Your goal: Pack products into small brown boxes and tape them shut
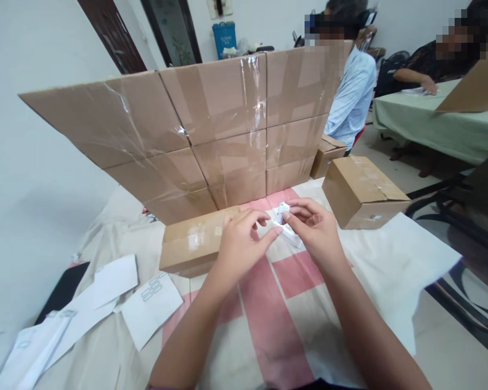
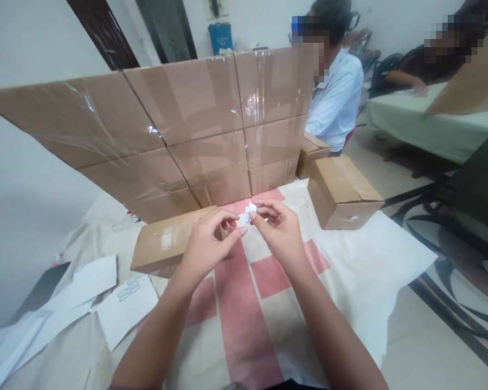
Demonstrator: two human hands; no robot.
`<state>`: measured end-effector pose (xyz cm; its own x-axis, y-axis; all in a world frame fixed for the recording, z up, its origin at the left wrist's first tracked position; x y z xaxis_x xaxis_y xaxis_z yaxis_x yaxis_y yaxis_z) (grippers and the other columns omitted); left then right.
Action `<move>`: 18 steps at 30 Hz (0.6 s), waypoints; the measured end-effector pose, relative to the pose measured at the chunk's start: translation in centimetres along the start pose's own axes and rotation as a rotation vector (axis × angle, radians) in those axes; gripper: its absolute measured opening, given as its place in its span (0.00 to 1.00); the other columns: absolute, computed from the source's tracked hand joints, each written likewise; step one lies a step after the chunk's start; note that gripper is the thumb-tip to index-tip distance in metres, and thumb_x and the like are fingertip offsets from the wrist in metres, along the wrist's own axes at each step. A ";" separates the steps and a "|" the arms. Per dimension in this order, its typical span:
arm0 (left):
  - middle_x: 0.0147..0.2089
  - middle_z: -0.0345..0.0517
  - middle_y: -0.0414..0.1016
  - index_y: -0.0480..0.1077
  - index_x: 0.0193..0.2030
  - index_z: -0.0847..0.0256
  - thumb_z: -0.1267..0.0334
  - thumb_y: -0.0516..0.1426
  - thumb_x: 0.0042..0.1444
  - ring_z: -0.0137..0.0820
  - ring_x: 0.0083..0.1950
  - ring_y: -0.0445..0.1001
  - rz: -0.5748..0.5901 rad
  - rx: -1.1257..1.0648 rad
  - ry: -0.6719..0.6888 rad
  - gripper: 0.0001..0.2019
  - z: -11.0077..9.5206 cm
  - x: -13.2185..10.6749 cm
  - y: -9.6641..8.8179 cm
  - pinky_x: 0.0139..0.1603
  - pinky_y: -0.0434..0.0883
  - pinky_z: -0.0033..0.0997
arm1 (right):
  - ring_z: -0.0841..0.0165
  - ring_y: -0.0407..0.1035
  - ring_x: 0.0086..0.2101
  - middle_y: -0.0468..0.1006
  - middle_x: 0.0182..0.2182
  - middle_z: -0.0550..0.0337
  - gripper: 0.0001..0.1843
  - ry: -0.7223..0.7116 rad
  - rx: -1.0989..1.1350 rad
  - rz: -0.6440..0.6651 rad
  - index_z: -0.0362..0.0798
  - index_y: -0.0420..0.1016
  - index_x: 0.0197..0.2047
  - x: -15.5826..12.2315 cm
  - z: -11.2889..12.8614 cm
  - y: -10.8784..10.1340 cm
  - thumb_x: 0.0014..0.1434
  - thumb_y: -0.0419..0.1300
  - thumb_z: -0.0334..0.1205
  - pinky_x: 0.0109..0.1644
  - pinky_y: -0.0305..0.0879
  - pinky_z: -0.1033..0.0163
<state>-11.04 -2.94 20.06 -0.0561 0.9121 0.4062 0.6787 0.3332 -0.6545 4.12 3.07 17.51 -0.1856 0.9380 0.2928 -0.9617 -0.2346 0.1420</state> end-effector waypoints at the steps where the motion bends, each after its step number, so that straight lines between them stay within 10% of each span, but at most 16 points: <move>1: 0.40 0.35 0.80 0.74 0.39 0.54 0.57 0.62 0.62 0.31 0.38 0.74 0.013 -0.026 -0.007 0.06 0.0 -0.1 0.5 0.50 0.60 0.38 | 0.67 0.76 0.34 0.81 0.33 0.59 0.13 -0.005 0.006 -0.011 0.49 0.77 0.40 -0.4 0.2 0.2 0.54 0.71 0.42 0.36 0.72 0.62; 12: 0.37 0.35 0.77 0.70 0.37 0.57 0.59 0.53 0.71 0.28 0.35 0.70 0.134 -0.185 0.013 0.10 -0.8 -0.5 0.5 0.44 0.61 0.34 | 0.73 0.65 0.26 0.73 0.28 0.65 0.17 0.060 0.053 0.098 0.50 0.77 0.48 -0.3 0.2 0.5 0.56 0.70 0.43 0.29 0.62 0.65; 18: 0.33 0.32 0.72 0.66 0.37 0.56 0.58 0.50 0.73 0.28 0.36 0.68 0.214 -0.103 0.021 0.12 -1.0 -0.9 0.8 0.47 0.58 0.36 | 0.72 0.62 0.28 0.71 0.27 0.62 0.13 0.058 -0.080 0.262 0.48 0.76 0.30 -0.8 1.3 1.3 0.60 0.67 0.47 0.31 0.58 0.63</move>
<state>-9.71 -3.70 19.81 0.1115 0.9537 0.2794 0.7446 0.1061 -0.6591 3.29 1.66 18.67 -0.4390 0.8615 0.2551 -0.8919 -0.4522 -0.0074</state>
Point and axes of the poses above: each hand's wrist, its own x-axis towards the middle knuckle, its own y-axis out of the palm, z = x × y, the point moved 9 cm from there along x, towards the middle knuckle
